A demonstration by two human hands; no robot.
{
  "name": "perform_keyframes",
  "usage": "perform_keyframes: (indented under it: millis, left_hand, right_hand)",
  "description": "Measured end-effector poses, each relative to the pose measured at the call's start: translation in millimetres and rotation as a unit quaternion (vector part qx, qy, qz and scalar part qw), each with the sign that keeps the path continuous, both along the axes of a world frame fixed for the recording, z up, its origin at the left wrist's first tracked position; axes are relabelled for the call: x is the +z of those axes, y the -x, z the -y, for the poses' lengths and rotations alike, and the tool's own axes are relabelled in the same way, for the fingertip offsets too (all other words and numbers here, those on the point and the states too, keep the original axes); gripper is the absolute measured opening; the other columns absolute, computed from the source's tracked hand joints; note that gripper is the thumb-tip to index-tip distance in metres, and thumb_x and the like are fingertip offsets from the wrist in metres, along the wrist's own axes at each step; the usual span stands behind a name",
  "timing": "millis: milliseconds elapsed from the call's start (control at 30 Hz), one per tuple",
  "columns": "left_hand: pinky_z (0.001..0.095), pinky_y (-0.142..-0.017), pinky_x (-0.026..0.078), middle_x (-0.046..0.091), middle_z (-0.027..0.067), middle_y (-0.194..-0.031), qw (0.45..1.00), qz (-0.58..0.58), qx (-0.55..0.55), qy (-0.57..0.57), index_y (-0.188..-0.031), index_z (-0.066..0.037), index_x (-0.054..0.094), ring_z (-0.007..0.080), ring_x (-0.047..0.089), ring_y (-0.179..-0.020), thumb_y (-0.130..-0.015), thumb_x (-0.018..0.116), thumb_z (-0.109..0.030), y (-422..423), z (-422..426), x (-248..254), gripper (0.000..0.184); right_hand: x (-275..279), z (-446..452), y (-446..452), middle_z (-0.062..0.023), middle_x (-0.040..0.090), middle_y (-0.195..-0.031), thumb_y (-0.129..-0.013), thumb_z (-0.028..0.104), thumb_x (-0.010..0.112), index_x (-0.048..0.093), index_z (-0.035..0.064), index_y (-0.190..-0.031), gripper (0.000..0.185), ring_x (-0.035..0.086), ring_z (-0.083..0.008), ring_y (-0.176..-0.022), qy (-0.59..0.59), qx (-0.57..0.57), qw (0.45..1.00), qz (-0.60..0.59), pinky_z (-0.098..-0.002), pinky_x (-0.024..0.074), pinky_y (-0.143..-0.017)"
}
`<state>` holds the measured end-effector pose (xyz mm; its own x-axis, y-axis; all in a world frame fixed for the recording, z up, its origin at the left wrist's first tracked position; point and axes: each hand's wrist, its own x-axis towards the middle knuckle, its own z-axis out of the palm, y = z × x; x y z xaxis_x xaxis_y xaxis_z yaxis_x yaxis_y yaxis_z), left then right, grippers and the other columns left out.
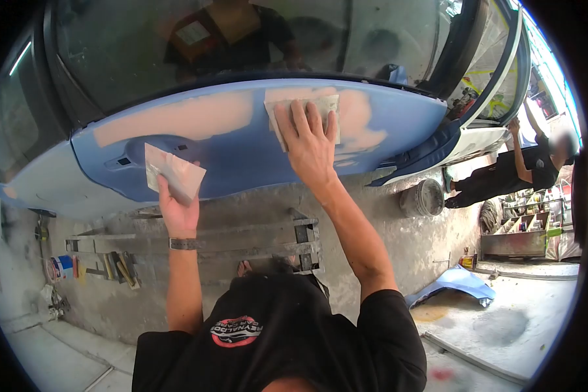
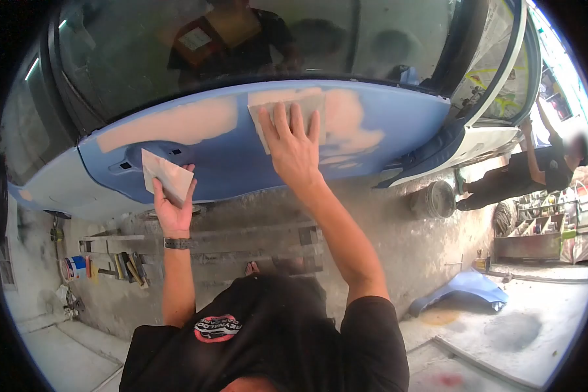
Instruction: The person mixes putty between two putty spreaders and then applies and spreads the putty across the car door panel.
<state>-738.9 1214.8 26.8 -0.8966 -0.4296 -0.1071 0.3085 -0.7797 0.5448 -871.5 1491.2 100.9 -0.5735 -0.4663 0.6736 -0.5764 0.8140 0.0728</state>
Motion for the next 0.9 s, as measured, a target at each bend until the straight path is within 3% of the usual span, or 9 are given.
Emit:
perform_keyframes:
  millis: [33,133,233,567,667,800,900]
  left_hand:
    - [0.0576,-0.113,0.046,0.053,0.0251,-0.147,1.000,0.001,0.003,0.013,-0.153,-0.005,0.042,0.0465,0.045,-0.144,-0.109,0.050,-0.046,-0.3,0.3,-1.0,0.061]
    - [0.0597,-0.116,0.041,0.050,0.0267,-0.150,1.000,0.003,-0.006,-0.010,-0.154,-0.004,0.040,0.0473,0.040,-0.147,-0.109,0.050,-0.047,0.4,6.4,-7.9,0.063]
    - [0.0546,-0.117,0.041,0.056,0.0234,-0.143,0.999,-0.006,-0.010,-0.038,-0.153,-0.006,0.043,0.0473,0.048,-0.139,-0.109,0.053,-0.043,0.0,2.8,-0.3,0.059]
    - [0.0563,-0.115,0.041,0.053,0.0199,-0.149,1.000,0.013,-0.019,-0.004,-0.154,-0.007,0.041,0.0475,0.046,-0.142,-0.108,0.054,-0.045,0.2,6.8,2.4,0.061]
    - [0.0609,-0.116,0.038,0.051,0.0230,-0.152,1.000,0.024,-0.007,0.008,-0.155,-0.009,0.042,0.0489,0.041,-0.147,-0.109,0.051,-0.047,2.3,6.7,0.8,0.060]
    - [0.0610,-0.112,0.043,0.055,0.0191,-0.149,1.000,0.017,-0.005,0.012,-0.153,-0.010,0.045,0.0490,0.048,-0.141,-0.109,0.051,-0.047,2.7,7.9,-2.4,0.058]
    - [0.0604,-0.107,0.049,0.057,0.0168,-0.147,1.000,0.010,-0.007,0.009,-0.152,-0.010,0.045,0.0483,0.052,-0.138,-0.109,0.052,-0.047,3.7,7.5,-2.4,0.057]
  right_hand:
    - [-6.4,-1.9,-2.8,-0.0158,0.051,-0.144,-0.084,0.007,0.064,0.056,0.0118,-0.147,0.064,0.052,-0.0398,-0.131,-0.003,0.006,1.000,0.003,-0.0685,0.0402,-0.104]
    - [-31.5,-4.7,-7.6,-0.0129,0.053,-0.143,-0.086,0.012,0.065,0.057,0.0152,-0.146,0.061,0.053,-0.0374,-0.129,-0.015,0.001,1.000,-0.010,-0.0659,0.0407,-0.103]
    - [-60.4,-8.4,-11.7,-0.0128,0.053,-0.144,-0.088,0.015,0.064,0.058,0.0162,-0.146,0.059,0.052,-0.0379,-0.130,-0.026,-0.004,0.999,-0.027,-0.0650,0.0409,-0.102]
    - [-135.8,-21.8,-19.6,-0.0157,0.050,-0.145,-0.088,0.013,0.064,0.057,0.0130,-0.148,0.060,0.049,-0.0412,-0.134,-0.028,0.007,0.999,-0.037,-0.0699,0.0424,-0.103]
    - [-104.3,-24.2,-45.1,-0.0173,0.050,-0.145,-0.087,0.012,0.064,0.056,0.0113,-0.148,0.061,0.050,-0.0423,-0.133,-0.026,0.000,0.998,0.059,-0.0698,0.0417,-0.103]
    - [-29.2,-19.0,-37.0,-0.0172,0.053,-0.138,-0.087,0.013,0.069,0.059,0.0095,-0.138,0.052,0.053,-0.0404,-0.124,0.039,-0.007,0.999,0.010,-0.0595,0.0422,-0.099]
    - [0.6,-11.8,-15.9,-0.0194,0.051,-0.141,-0.086,0.011,0.065,0.054,0.0077,-0.145,0.061,0.053,-0.0430,-0.128,0.062,0.027,0.998,0.005,-0.0657,0.0431,-0.102]
